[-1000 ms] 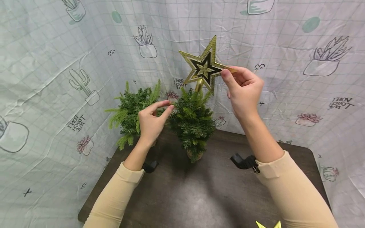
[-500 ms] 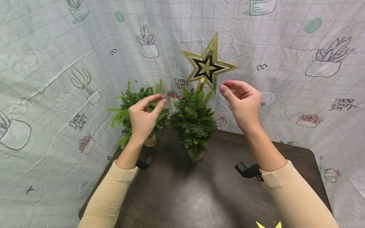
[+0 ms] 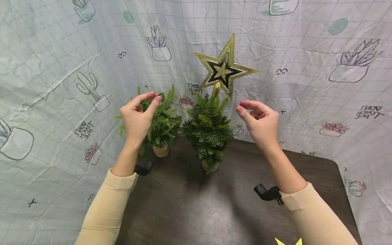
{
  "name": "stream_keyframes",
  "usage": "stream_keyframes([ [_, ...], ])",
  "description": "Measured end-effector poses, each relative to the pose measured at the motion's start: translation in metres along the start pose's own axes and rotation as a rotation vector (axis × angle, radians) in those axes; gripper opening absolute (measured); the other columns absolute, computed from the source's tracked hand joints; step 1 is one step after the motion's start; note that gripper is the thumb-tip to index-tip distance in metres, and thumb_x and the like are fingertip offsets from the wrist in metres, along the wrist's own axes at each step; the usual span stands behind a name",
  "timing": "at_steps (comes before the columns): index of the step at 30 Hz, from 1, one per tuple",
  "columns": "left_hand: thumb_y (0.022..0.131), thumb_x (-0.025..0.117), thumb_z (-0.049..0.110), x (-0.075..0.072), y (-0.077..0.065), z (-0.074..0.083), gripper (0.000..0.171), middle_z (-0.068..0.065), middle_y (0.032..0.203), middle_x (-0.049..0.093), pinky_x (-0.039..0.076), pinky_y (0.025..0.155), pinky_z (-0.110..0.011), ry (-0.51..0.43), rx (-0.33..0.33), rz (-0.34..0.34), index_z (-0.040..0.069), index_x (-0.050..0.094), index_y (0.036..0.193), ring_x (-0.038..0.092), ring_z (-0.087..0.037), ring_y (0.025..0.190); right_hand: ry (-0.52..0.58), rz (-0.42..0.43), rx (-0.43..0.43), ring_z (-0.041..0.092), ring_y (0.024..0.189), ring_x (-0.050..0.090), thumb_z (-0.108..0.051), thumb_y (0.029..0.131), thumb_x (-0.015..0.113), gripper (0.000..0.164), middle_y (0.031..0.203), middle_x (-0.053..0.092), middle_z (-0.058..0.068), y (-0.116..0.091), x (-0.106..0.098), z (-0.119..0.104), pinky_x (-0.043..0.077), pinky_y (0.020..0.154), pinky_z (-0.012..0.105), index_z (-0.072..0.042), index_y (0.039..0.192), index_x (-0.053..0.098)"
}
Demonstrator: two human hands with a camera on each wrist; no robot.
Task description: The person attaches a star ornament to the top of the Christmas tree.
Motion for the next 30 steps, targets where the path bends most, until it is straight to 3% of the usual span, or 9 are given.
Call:
stream_keyframes([
  [6,0.091,0.081,0.004,-0.018,0.014,0.018,0.016,-0.014,0.100,0.078,0.017,0.044,-0.022,0.004,-0.064,0.029,-0.005,0.079,0.104,0.016,0.003,0.043,-0.131,-0.044,0.028,0.007,0.049,0.048,-0.002,0.092,0.078,0.023,0.095,0.079,0.001,-0.010,-0.002,0.013,0.034,0.044,0.018,0.009,0.112,0.075],
  [9,0.091,0.081,0.004,-0.026,0.020,0.015,0.016,-0.012,0.101,0.078,0.019,0.043,-0.020,0.019,-0.098,0.041,-0.005,0.080,0.104,0.019,0.002,0.042,-0.204,-0.065,0.037,0.008,0.045,0.043,-0.005,0.093,0.078,0.024,0.094,0.079,0.000,-0.015,-0.002,0.019,0.033,0.043,0.020,0.007,0.114,0.075],
  [13,0.092,0.082,0.011,-0.032,0.026,-0.009,0.018,-0.008,0.101,0.079,0.020,0.044,-0.022,0.062,-0.124,0.054,0.001,0.081,0.106,0.023,0.001,0.043,-0.304,-0.089,0.033,0.009,0.044,0.039,-0.006,0.094,0.078,0.024,0.090,0.078,-0.003,-0.020,-0.003,0.026,0.031,0.044,0.023,0.004,0.115,0.076],
  [18,0.092,0.083,0.026,-0.034,0.027,-0.039,0.022,0.003,0.102,0.079,0.023,0.043,-0.024,0.098,-0.156,0.034,0.011,0.082,0.109,0.026,-0.006,0.042,-0.352,-0.115,0.031,0.011,0.043,0.032,-0.005,0.094,0.078,0.025,0.083,0.075,-0.003,-0.027,-0.002,0.034,0.028,0.044,0.027,0.005,0.117,0.075],
  [25,0.094,0.080,0.035,-0.036,0.025,-0.060,0.029,0.004,0.107,0.078,0.024,0.039,-0.021,0.145,-0.192,0.006,0.013,0.081,0.113,0.026,-0.002,0.037,-0.345,-0.144,0.030,0.012,0.043,0.028,-0.005,0.094,0.078,0.027,0.103,0.077,-0.004,-0.037,0.005,0.041,0.026,0.044,0.030,0.002,0.120,0.075],
  [27,0.094,0.080,0.037,-0.037,0.023,-0.065,0.031,0.004,0.108,0.078,0.024,0.040,-0.022,0.167,-0.208,-0.003,0.014,0.081,0.114,0.026,-0.001,0.037,-0.346,-0.144,0.028,0.012,0.043,0.028,-0.004,0.093,0.078,0.027,0.097,0.077,-0.005,-0.038,0.007,0.042,0.025,0.044,0.030,0.001,0.120,0.076],
  [30,0.094,0.080,0.039,-0.037,0.020,-0.071,0.033,0.004,0.109,0.078,0.024,0.041,-0.023,0.204,-0.221,-0.014,0.015,0.081,0.115,0.025,-0.001,0.039,-0.351,-0.142,0.021,0.011,0.044,0.027,0.000,0.092,0.078,0.028,0.072,0.068,-0.005,-0.040,0.009,0.043,0.024,0.043,0.030,0.003,0.120,0.075],
])
Point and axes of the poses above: each hand's wrist, its own y-axis towards the middle knuckle, its own x-axis out of the palm, z = x × y, the point moved 7 cm from there along y, towards the middle knuckle
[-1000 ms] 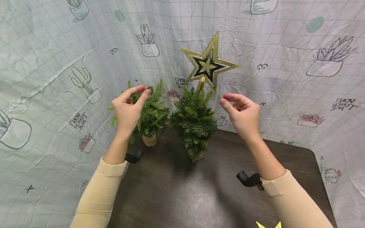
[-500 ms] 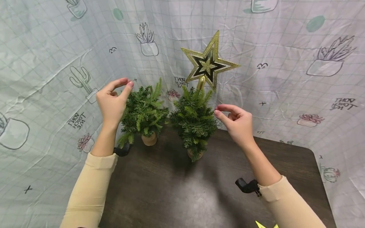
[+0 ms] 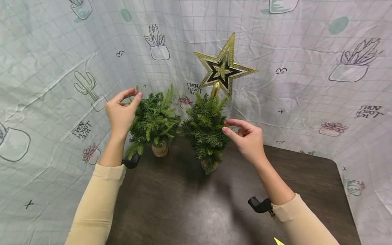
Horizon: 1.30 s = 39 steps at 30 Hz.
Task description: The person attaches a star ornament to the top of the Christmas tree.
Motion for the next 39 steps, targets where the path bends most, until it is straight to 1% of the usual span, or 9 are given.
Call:
stream_keyframes([
  [3,0.093,0.081,0.040,0.000,-0.001,-0.008,0.035,0.003,0.108,0.078,0.025,0.044,-0.024,0.025,-0.011,-0.003,0.013,0.080,0.116,0.027,-0.002,0.042,-0.017,0.006,-0.015,0.010,0.044,0.026,0.005,0.090,0.078,0.028,0.053,0.048,-0.003,0.000,0.004,-0.004,0.023,0.043,0.029,0.005,0.118,0.075],
  [6,0.092,0.081,0.040,0.001,-0.003,-0.014,0.038,0.002,0.105,0.079,0.026,0.046,-0.024,0.049,-0.024,-0.010,0.011,0.080,0.116,0.031,-0.004,0.044,-0.045,0.018,-0.021,0.010,0.045,0.027,0.006,0.090,0.078,0.026,0.048,0.039,-0.001,-0.001,0.007,-0.013,0.025,0.045,0.028,0.006,0.116,0.075],
  [10,0.091,0.082,0.040,0.004,-0.005,-0.019,0.037,-0.001,0.101,0.079,0.031,0.051,-0.022,0.079,-0.035,-0.031,0.010,0.081,0.113,0.051,-0.006,0.051,-0.086,0.040,-0.023,0.010,0.046,0.028,0.004,0.090,0.078,0.022,0.050,0.038,0.002,-0.004,0.010,-0.021,0.027,0.047,0.027,0.004,0.112,0.078],
  [13,0.091,0.082,0.038,0.006,-0.006,-0.021,0.035,-0.005,0.100,0.079,0.037,0.061,-0.023,0.098,-0.032,-0.043,0.009,0.082,0.111,0.069,-0.014,0.071,-0.095,0.060,-0.033,0.011,0.045,0.029,0.004,0.090,0.079,0.020,0.050,0.039,0.004,-0.005,0.009,-0.016,0.028,0.048,0.027,0.003,0.110,0.079],
  [16,0.092,0.082,0.036,0.007,-0.008,-0.022,0.033,-0.007,0.099,0.079,0.039,0.067,-0.025,0.108,-0.031,-0.046,0.009,0.082,0.110,0.073,-0.025,0.083,-0.085,0.078,-0.051,0.011,0.045,0.029,0.006,0.089,0.078,0.020,0.050,0.042,0.008,-0.005,0.007,-0.011,0.028,0.048,0.026,0.004,0.109,0.079],
  [23,0.091,0.083,0.034,0.009,-0.009,-0.025,0.033,-0.007,0.101,0.079,0.026,0.052,-0.028,0.151,-0.045,-0.054,0.010,0.082,0.113,0.062,-0.019,0.062,-0.064,0.109,-0.072,0.009,0.046,0.030,0.009,0.088,0.078,0.020,0.050,0.044,0.013,-0.008,0.007,-0.019,0.029,0.049,0.024,0.009,0.108,0.077],
  [32,0.088,0.086,0.027,0.009,-0.009,-0.029,0.029,-0.007,0.103,0.079,0.037,0.066,-0.029,0.174,-0.030,-0.041,0.009,0.082,0.111,0.036,-0.002,0.043,-0.058,0.165,-0.069,0.010,0.044,0.031,0.007,0.087,0.080,0.015,0.048,0.042,0.006,-0.009,0.005,-0.011,0.028,0.047,0.024,0.009,0.102,0.078],
  [34,0.089,0.086,0.027,0.009,-0.009,-0.030,0.028,-0.007,0.103,0.079,0.033,0.057,-0.028,0.190,-0.016,-0.038,0.008,0.082,0.110,0.026,-0.001,0.038,-0.049,0.175,-0.072,0.010,0.043,0.031,0.007,0.088,0.080,0.013,0.048,0.044,0.007,-0.009,0.005,-0.011,0.027,0.046,0.024,0.009,0.100,0.078],
  [39,0.090,0.085,0.027,0.010,-0.009,-0.029,0.028,-0.009,0.103,0.079,0.025,0.046,-0.025,0.214,0.022,-0.028,0.006,0.082,0.110,0.022,0.001,0.037,-0.028,0.195,-0.085,0.009,0.042,0.031,0.009,0.087,0.079,0.009,0.048,0.048,0.010,-0.009,0.006,-0.026,0.027,0.045,0.024,0.011,0.096,0.078],
])
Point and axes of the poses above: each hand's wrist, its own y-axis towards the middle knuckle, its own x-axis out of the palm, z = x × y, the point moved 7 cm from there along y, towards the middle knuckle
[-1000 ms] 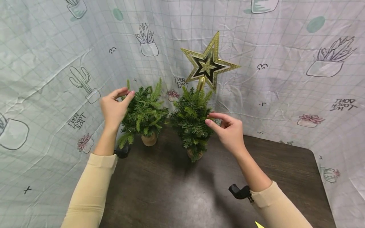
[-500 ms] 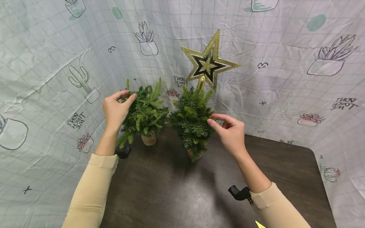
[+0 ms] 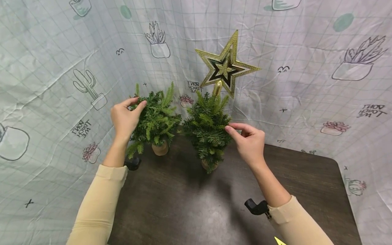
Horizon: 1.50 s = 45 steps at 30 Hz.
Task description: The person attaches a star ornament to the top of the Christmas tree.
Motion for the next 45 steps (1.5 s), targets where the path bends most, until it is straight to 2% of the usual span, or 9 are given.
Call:
stream_keyframes([
  [4,0.090,0.085,0.025,0.001,0.000,0.002,0.029,-0.011,0.102,0.079,0.023,0.044,-0.024,-0.009,0.018,0.011,0.004,0.082,0.109,0.021,0.000,0.037,0.005,0.015,0.001,0.008,0.042,0.031,0.010,0.087,0.078,0.008,0.049,0.053,0.007,0.003,-0.002,0.002,0.028,0.045,0.022,0.012,0.094,0.078],
  [10,0.089,0.086,0.025,0.001,-0.002,0.004,0.030,-0.013,0.101,0.078,0.020,0.041,-0.023,-0.006,0.042,0.017,0.002,0.081,0.108,0.020,0.000,0.037,0.058,0.022,0.000,0.009,0.041,0.035,0.011,0.085,0.079,0.008,0.059,0.064,0.018,0.007,-0.006,0.022,0.033,0.046,0.020,0.012,0.094,0.078],
  [16,0.090,0.085,0.027,0.001,-0.003,0.005,0.030,-0.012,0.100,0.079,0.021,0.042,-0.023,-0.003,0.055,0.026,0.003,0.082,0.107,0.021,0.001,0.037,0.058,0.014,0.004,0.010,0.041,0.031,0.006,0.085,0.083,0.009,0.071,0.074,0.008,0.006,-0.006,0.028,0.027,0.045,0.023,0.007,0.094,0.080],
  [22,0.091,0.084,0.028,0.002,-0.003,0.005,0.031,-0.013,0.100,0.079,0.020,0.041,-0.023,-0.008,0.054,0.015,0.003,0.082,0.108,0.021,0.000,0.036,0.021,-0.003,0.040,0.008,0.042,0.030,0.004,0.086,0.082,0.011,0.060,0.066,0.011,0.006,-0.007,0.025,0.026,0.045,0.023,0.007,0.096,0.080],
  [29,0.091,0.084,0.027,0.003,-0.002,0.004,0.030,-0.013,0.100,0.079,0.020,0.041,-0.023,-0.022,0.042,0.011,0.003,0.082,0.108,0.020,-0.001,0.037,0.024,-0.047,0.052,0.008,0.044,0.032,0.006,0.088,0.080,0.015,0.054,0.057,0.008,0.007,-0.005,0.001,0.030,0.048,0.023,0.012,0.101,0.076],
  [34,0.090,0.085,0.026,0.002,-0.003,0.004,0.030,-0.013,0.100,0.079,0.022,0.043,-0.023,-0.028,0.030,0.014,0.002,0.082,0.107,0.023,-0.001,0.038,0.033,-0.073,0.065,0.008,0.044,0.032,0.009,0.087,0.079,0.019,0.057,0.059,0.004,0.007,-0.008,0.009,0.031,0.048,0.022,0.012,0.105,0.076],
  [40,0.090,0.085,0.029,0.000,-0.003,0.003,0.032,-0.013,0.101,0.079,0.032,0.051,-0.025,-0.031,0.015,0.013,0.002,0.081,0.108,0.047,-0.013,0.046,0.026,-0.098,0.061,0.007,0.044,0.031,0.011,0.085,0.080,0.027,0.050,0.047,-0.002,0.007,-0.016,0.035,0.029,0.046,0.024,0.011,0.112,0.074],
  [42,0.090,0.085,0.029,0.000,-0.003,0.002,0.033,-0.014,0.101,0.078,0.037,0.058,-0.025,-0.039,0.008,0.013,0.001,0.081,0.108,0.059,-0.019,0.056,0.032,-0.115,0.071,0.007,0.043,0.030,0.009,0.086,0.080,0.030,0.055,0.052,-0.005,0.007,-0.017,0.039,0.027,0.044,0.025,0.009,0.115,0.074],
  [45,0.090,0.085,0.029,0.000,-0.003,0.001,0.033,-0.015,0.101,0.078,0.040,0.063,-0.027,-0.042,0.005,0.013,0.001,0.081,0.108,0.064,-0.023,0.061,0.031,-0.152,0.109,0.007,0.042,0.030,0.003,0.088,0.081,0.032,0.078,0.069,-0.008,0.005,-0.018,0.043,0.025,0.041,0.028,0.006,0.120,0.074],
])
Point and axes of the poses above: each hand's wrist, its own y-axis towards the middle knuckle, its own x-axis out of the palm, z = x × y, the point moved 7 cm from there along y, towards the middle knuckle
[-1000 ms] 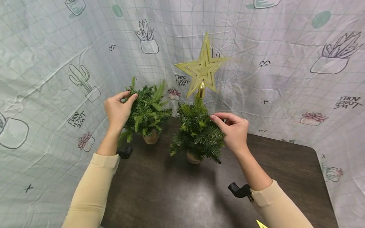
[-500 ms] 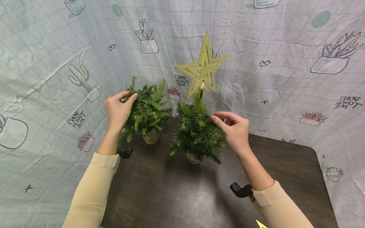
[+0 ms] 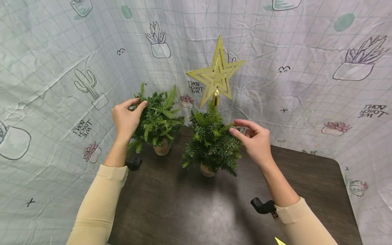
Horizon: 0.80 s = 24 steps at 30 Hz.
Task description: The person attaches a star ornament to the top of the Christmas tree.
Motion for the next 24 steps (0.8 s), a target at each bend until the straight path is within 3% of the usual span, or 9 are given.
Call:
stream_keyframes([
  [3,0.090,0.085,0.028,0.000,0.000,-0.001,0.033,-0.014,0.101,0.078,0.039,0.061,-0.028,0.008,0.001,0.002,0.001,0.081,0.108,0.057,-0.019,0.054,-0.024,-0.042,0.066,0.006,0.042,0.032,-0.005,0.092,0.080,0.032,0.105,0.074,-0.011,-0.003,0.000,0.005,0.026,0.040,0.029,0.002,0.123,0.073],
  [6,0.090,0.085,0.028,0.001,0.000,-0.002,0.032,-0.013,0.101,0.079,0.038,0.060,-0.028,0.011,0.004,0.005,0.002,0.081,0.108,0.048,-0.012,0.048,-0.076,-0.072,0.126,0.002,0.048,0.047,-0.013,0.095,0.079,0.032,0.110,0.073,-0.014,-0.006,-0.001,0.011,0.034,0.043,0.025,-0.002,0.125,0.074],
  [10,0.090,0.085,0.028,0.000,0.001,-0.002,0.032,-0.014,0.101,0.078,0.039,0.061,-0.028,0.010,0.005,0.011,0.002,0.081,0.107,0.048,-0.010,0.048,-0.122,-0.077,0.150,0.003,0.061,0.062,-0.017,0.096,0.079,0.029,0.102,0.074,-0.014,-0.007,-0.003,0.013,0.042,0.051,0.022,-0.002,0.121,0.076],
  [14,0.089,0.085,0.028,0.000,0.001,-0.002,0.031,-0.013,0.101,0.079,0.038,0.059,-0.027,0.009,0.008,0.013,0.002,0.082,0.107,0.048,-0.009,0.049,-0.111,-0.057,0.134,0.006,0.064,0.064,-0.015,0.095,0.079,0.023,0.089,0.076,-0.011,-0.007,-0.003,0.012,0.045,0.051,0.022,0.001,0.113,0.077],
  [18,0.089,0.086,0.027,0.000,0.001,-0.001,0.031,-0.013,0.101,0.079,0.033,0.053,-0.025,0.010,0.013,0.013,0.002,0.082,0.107,0.038,-0.005,0.044,-0.081,-0.033,0.113,0.006,0.077,0.071,-0.011,0.095,0.079,0.021,0.089,0.078,-0.006,-0.007,-0.004,0.012,0.050,0.060,0.020,0.004,0.109,0.077],
  [24,0.090,0.085,0.028,-0.001,0.000,0.001,0.031,-0.014,0.101,0.078,0.026,0.045,-0.023,0.008,0.026,0.007,0.002,0.081,0.107,0.025,-0.002,0.039,-0.046,-0.003,0.084,0.006,0.076,0.071,-0.009,0.093,0.080,0.019,0.090,0.079,0.001,-0.006,-0.005,0.007,0.052,0.065,0.020,0.006,0.106,0.078],
])
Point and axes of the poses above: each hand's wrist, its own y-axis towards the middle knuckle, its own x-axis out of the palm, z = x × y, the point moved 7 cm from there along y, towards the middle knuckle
